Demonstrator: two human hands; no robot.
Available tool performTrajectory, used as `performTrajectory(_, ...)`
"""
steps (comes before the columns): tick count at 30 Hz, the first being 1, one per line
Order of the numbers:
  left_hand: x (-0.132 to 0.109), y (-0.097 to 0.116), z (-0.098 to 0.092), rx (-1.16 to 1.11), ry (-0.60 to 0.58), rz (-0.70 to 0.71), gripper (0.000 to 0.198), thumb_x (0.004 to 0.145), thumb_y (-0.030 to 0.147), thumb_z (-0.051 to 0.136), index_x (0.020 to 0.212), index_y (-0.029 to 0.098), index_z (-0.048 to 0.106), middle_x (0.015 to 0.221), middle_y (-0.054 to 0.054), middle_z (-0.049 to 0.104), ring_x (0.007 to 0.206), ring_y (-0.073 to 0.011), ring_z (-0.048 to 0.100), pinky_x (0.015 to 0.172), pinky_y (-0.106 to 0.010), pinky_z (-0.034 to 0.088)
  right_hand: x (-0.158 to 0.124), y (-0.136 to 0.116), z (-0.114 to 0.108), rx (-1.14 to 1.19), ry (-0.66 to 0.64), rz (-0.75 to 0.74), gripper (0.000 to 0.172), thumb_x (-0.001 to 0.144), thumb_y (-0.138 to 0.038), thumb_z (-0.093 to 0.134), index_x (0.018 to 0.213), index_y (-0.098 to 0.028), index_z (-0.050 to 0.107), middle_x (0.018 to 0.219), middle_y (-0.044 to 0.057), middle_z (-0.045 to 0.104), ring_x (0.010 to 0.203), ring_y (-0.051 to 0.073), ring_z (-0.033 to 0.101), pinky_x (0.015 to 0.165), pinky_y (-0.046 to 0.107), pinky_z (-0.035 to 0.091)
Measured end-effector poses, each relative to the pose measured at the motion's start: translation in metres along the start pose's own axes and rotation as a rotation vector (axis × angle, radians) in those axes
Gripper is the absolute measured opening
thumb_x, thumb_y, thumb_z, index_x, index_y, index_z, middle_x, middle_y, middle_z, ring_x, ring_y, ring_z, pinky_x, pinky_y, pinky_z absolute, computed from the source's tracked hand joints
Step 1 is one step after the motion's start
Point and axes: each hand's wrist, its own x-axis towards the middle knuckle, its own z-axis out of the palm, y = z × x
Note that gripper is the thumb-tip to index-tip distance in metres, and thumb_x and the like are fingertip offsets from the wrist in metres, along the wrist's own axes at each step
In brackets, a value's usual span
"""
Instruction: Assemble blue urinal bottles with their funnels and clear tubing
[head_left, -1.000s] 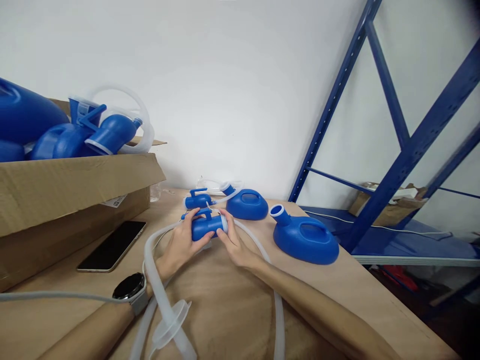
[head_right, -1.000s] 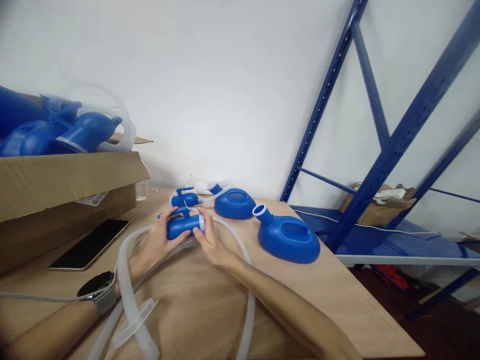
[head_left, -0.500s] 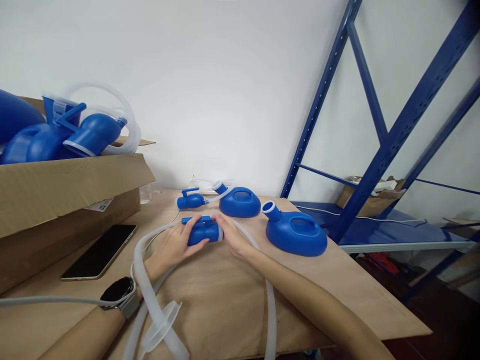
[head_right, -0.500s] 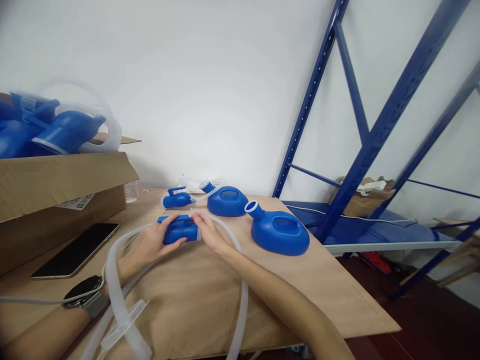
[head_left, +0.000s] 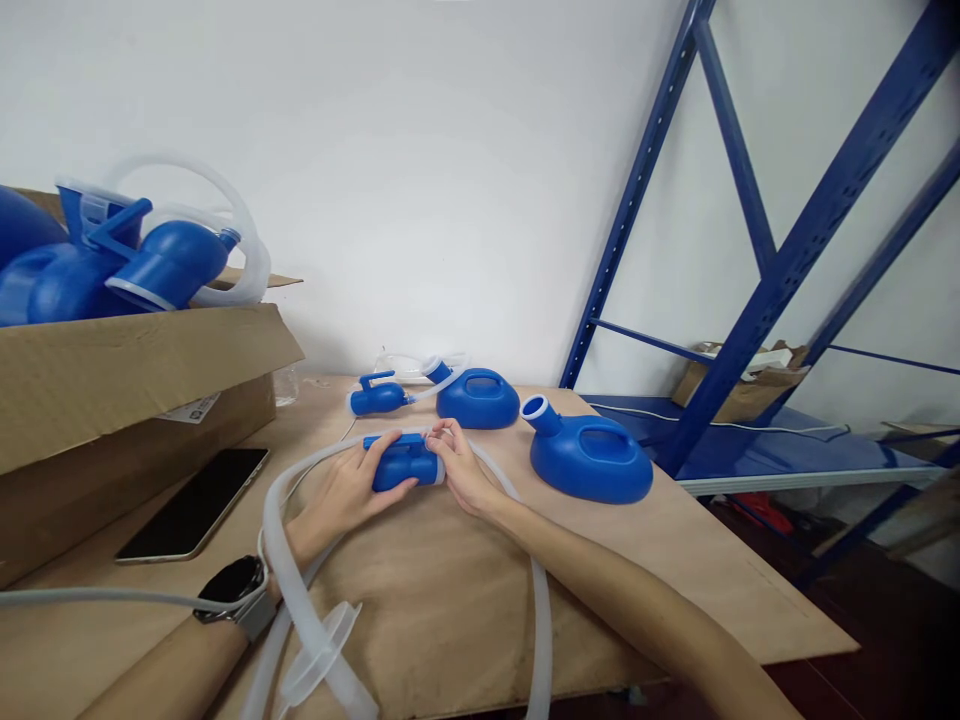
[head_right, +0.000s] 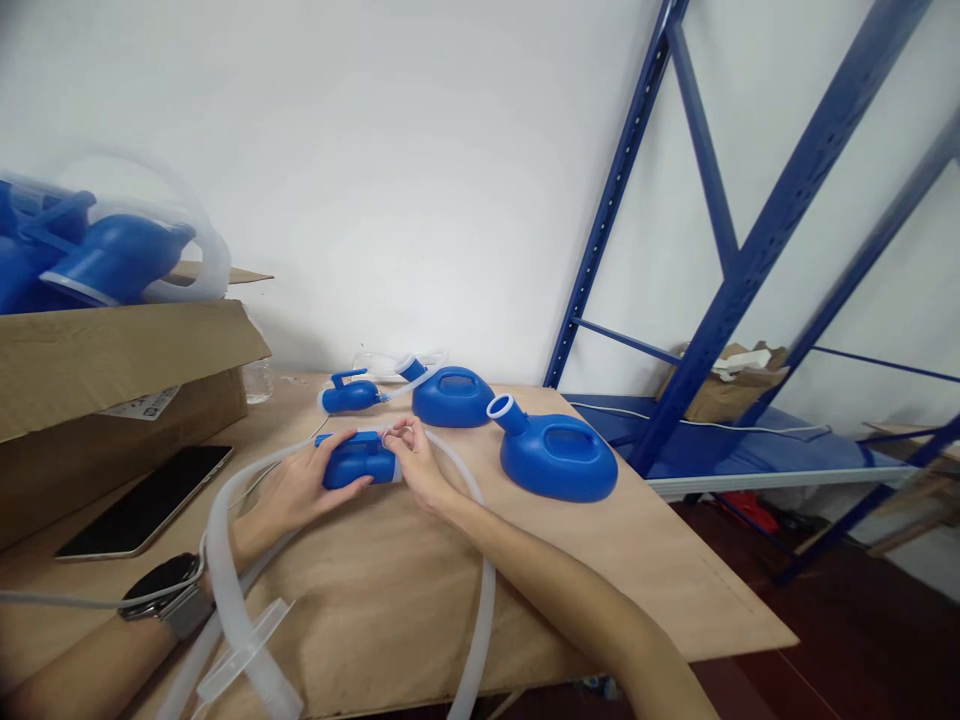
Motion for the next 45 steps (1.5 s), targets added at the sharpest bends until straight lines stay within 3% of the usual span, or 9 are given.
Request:
performTrajectory(5,0.0,0.001,-0.001,-0.028,-0.013,-0.018,0.063,0.089,0.06,0.063,0.139,0.023,0.049,0.103,-0.01,0.074,0.087,-0.0304,0.074,0.072,-0.039,0.058,-0.003,-0.005,0.0,-0.122,-0.059,-0.087,0.028,0.087,-0.05,0.066,0.099,-0.025,0.064,0.1,0.002,0.068,0.102,0.022,0.064,0.094,0.033,0.049)
performTrajectory(9,0.001,0.002,-0.001,-0.052,-0.018,-0.02,0.063,0.088,0.058,0.064,0.139,0.024,0.048,0.103,-0.009,0.075,0.085,-0.0294,0.075,0.072,-0.039,0.059,-0.003,-0.001,-0.003,-0.127,-0.071,-0.075,0.032,0.091,-0.049,0.063,0.115,-0.027,0.06,0.097,0.001,0.067,0.102,0.021,0.064,0.096,0.034,0.049)
performTrajectory(13,-0.001,0.001,0.001,-0.072,-0.033,-0.016,0.061,0.088,0.057,0.065,0.139,0.026,0.048,0.103,-0.008,0.075,0.085,-0.0287,0.075,0.071,-0.038,0.059,-0.001,0.006,-0.003,-0.166,-0.063,-0.112,0.023,0.089,-0.044,0.065,0.101,-0.025,0.062,0.103,0.003,0.066,0.105,0.021,0.062,0.098,0.034,0.048)
performTrajectory(19,0.0,0.002,0.001,-0.106,-0.009,-0.011,0.062,0.088,0.055,0.066,0.14,0.028,0.047,0.108,-0.008,0.075,0.089,-0.0282,0.075,0.074,-0.039,0.059,-0.002,0.004,-0.001,-0.157,-0.022,-0.103,0.021,0.088,-0.044,0.065,0.097,-0.025,0.064,0.1,0.001,0.066,0.103,0.022,0.061,0.098,0.033,0.048)
performTrajectory(28,0.0,0.001,-0.002,0.007,0.008,0.029,0.064,0.089,0.059,0.062,0.14,0.023,0.049,0.098,-0.01,0.074,0.08,-0.0284,0.073,0.066,-0.037,0.057,-0.004,0.0,-0.001,-0.15,-0.024,-0.133,0.035,0.086,-0.053,0.07,0.105,-0.025,0.075,0.108,0.004,0.074,0.107,0.024,0.066,0.099,0.037,0.051)
performTrajectory(34,-0.001,0.002,0.0,0.044,0.047,0.041,0.064,0.088,0.061,0.062,0.14,0.024,0.052,0.091,-0.008,0.073,0.074,-0.0263,0.072,0.065,-0.034,0.055,-0.008,0.0,0.006,-0.159,0.054,-0.16,0.046,0.084,-0.059,0.072,0.112,-0.023,0.08,0.111,0.008,0.078,0.107,0.028,0.069,0.101,0.046,0.053)
performTrajectory(40,-0.001,0.006,-0.001,0.036,0.09,0.063,0.062,0.088,0.062,0.063,0.136,0.023,0.055,0.095,-0.01,0.074,0.078,-0.0286,0.073,0.066,-0.037,0.057,-0.012,-0.005,0.009,-0.116,0.07,-0.164,0.043,0.08,-0.057,0.077,0.108,-0.023,0.081,0.118,0.008,0.077,0.117,0.031,0.068,0.108,0.049,0.05)
performTrajectory(45,-0.001,0.003,-0.002,0.103,0.113,0.131,0.062,0.089,0.062,0.062,0.137,0.022,0.055,0.092,-0.011,0.075,0.075,-0.0284,0.073,0.063,-0.037,0.056,-0.01,-0.012,0.005,-0.151,0.049,-0.17,0.042,0.076,-0.055,0.081,0.104,-0.023,0.083,0.111,0.008,0.079,0.11,0.032,0.072,0.106,0.052,0.053)
